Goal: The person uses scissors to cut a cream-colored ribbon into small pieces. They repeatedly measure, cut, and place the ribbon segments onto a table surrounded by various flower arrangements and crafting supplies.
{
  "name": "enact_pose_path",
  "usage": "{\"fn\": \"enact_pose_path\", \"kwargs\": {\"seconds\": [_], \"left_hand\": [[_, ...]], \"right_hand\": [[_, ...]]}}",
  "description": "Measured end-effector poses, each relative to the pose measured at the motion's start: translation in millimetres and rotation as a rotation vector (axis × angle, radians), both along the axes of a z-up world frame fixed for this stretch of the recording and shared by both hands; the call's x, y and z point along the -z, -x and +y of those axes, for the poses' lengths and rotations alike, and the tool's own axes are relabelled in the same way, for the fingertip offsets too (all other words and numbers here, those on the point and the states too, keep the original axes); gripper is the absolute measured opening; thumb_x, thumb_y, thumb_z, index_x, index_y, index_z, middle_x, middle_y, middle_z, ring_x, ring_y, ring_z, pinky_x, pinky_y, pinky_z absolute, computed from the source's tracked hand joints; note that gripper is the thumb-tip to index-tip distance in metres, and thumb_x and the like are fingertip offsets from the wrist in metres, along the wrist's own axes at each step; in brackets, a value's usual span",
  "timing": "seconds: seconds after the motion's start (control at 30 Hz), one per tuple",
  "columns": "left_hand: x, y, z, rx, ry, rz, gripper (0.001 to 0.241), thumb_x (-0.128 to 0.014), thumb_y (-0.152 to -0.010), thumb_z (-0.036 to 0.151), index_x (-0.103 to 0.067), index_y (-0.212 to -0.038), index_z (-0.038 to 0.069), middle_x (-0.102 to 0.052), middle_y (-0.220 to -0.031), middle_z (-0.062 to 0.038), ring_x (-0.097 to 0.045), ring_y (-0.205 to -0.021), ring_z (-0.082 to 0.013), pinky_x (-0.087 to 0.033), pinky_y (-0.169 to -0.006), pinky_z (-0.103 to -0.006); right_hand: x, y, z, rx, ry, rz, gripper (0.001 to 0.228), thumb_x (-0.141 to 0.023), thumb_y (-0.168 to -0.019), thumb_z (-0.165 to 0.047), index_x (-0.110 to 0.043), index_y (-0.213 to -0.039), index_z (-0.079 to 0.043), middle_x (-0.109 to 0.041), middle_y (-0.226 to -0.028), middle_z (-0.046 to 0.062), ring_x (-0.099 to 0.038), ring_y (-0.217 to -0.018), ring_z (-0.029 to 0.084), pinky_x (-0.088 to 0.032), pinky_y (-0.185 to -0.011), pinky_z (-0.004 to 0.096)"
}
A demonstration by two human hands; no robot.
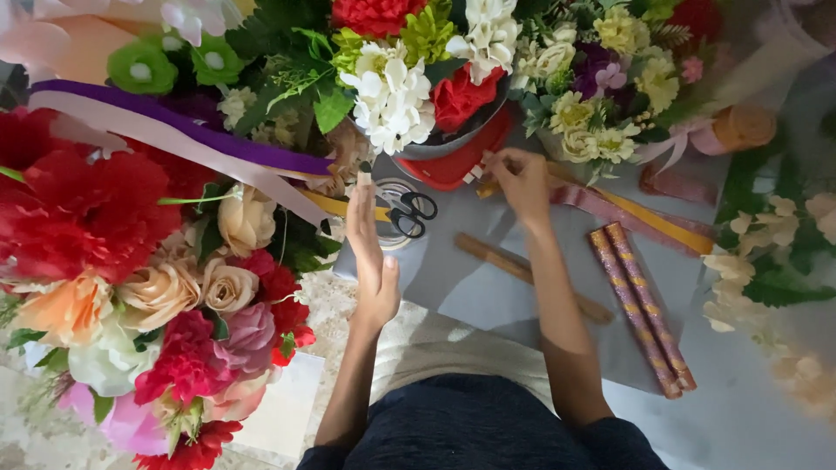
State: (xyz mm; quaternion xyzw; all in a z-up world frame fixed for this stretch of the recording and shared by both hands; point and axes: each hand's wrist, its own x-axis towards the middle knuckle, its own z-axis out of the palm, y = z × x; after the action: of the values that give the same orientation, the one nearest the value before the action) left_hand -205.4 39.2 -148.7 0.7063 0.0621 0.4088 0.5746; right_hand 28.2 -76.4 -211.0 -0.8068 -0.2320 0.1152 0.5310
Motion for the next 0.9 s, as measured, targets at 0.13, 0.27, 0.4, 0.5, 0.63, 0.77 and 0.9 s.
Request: {"fn": "enact_pose_path", "kwargs": {"seconds": [0.13,0.27,0.4,0.5,0.63,0.77,0.9], "left_hand": [[-10.8,-6.8,-4.1,0.028,0.029,-0.049,0.079,-0.035,-0.107,0.052,-0.004,-0.164,0.007,-0.008,-0.171,-0.023,-0.010,-0.158,-0.0473,-0.006,-0.129,-0.0660],[-1.7,-14.6,-11.8,0.075,0.101,-0.153,0.081,-0.035,-0.107,0.054,-0.005,-0.164,0.006,-0.013,-0.170,-0.025,-0.013,-0.158,-0.0458,-0.008,-0.130,-0.0652],[12.0,-20.8,-21.6,0.252,0.358,-0.170,0.090,-0.034,-0.104,0.065,-0.002,-0.163,0.005,-0.015,-0.168,-0.029,-0.015,-0.156,-0.0481,-0.006,-0.128,-0.0640],[13.2,-24.1,-29.4,0.287,0.418,-0.146,0.092,-0.034,-0.103,0.067,-0.003,-0.163,0.005,-0.021,-0.166,-0.029,-0.016,-0.156,-0.0479,-0.007,-0.127,-0.0640],[5.3,-24.4,-38.5,0.314,0.389,-0.030,0.093,-0.030,-0.103,0.069,-0.001,-0.163,0.004,-0.025,-0.163,-0.032,-0.014,-0.154,-0.0523,-0.002,-0.123,-0.0698],[-1.9,-20.7,-38.9,0.326,0.289,0.033,0.088,-0.027,-0.104,0.067,-0.001,-0.164,0.008,-0.026,-0.167,-0.026,-0.014,-0.158,-0.0451,-0.005,-0.127,-0.0597],[13.9,-22.1,-17.9,0.097,0.093,0.120,0.084,-0.031,-0.107,0.054,0.004,-0.161,0.001,-0.006,-0.170,-0.029,-0.010,-0.156,-0.0484,-0.011,-0.127,-0.0614]], "right_hand": [[-33.5,16.8,2.0,-0.014,0.085,0.055,0.030,-0.070,-0.101,-0.034,-0.075,-0.078,-0.015,-0.070,-0.068,0.004,-0.065,-0.067,0.016,-0.049,-0.068,0.031],[-31.6,10.9,-13.8,-0.043,0.175,-0.012,0.050,-0.067,-0.105,-0.044,-0.071,-0.068,-0.011,-0.067,-0.061,0.009,-0.062,-0.058,0.020,-0.047,-0.062,0.033],[-37.5,30.1,-15.2,0.007,-0.009,-0.095,0.040,-0.071,-0.103,-0.035,-0.070,-0.079,-0.002,-0.062,-0.058,0.013,-0.062,-0.059,0.022,-0.047,-0.063,0.036],[-62.4,58.9,-10.5,-0.047,-0.125,-0.057,0.028,-0.068,-0.103,-0.030,-0.074,-0.087,-0.008,-0.063,-0.064,0.009,-0.058,-0.067,0.014,-0.045,-0.065,0.031],[-87.0,81.9,0.9,-0.181,-0.220,-0.047,0.022,-0.073,-0.100,-0.028,-0.076,-0.091,-0.008,-0.067,-0.072,0.007,-0.059,-0.071,0.014,-0.047,-0.072,0.028],[-84.3,84.5,-1.2,-0.187,-0.227,-0.088,0.019,-0.073,-0.100,-0.023,-0.076,-0.089,-0.007,-0.066,-0.073,0.007,-0.058,-0.072,0.014,-0.047,-0.074,0.029],[-57.6,73.2,-12.9,-0.055,-0.378,-0.161,0.011,-0.078,-0.095,-0.015,-0.075,-0.089,-0.007,-0.069,-0.074,0.007,-0.063,-0.073,0.016,-0.051,-0.075,0.031]]}}
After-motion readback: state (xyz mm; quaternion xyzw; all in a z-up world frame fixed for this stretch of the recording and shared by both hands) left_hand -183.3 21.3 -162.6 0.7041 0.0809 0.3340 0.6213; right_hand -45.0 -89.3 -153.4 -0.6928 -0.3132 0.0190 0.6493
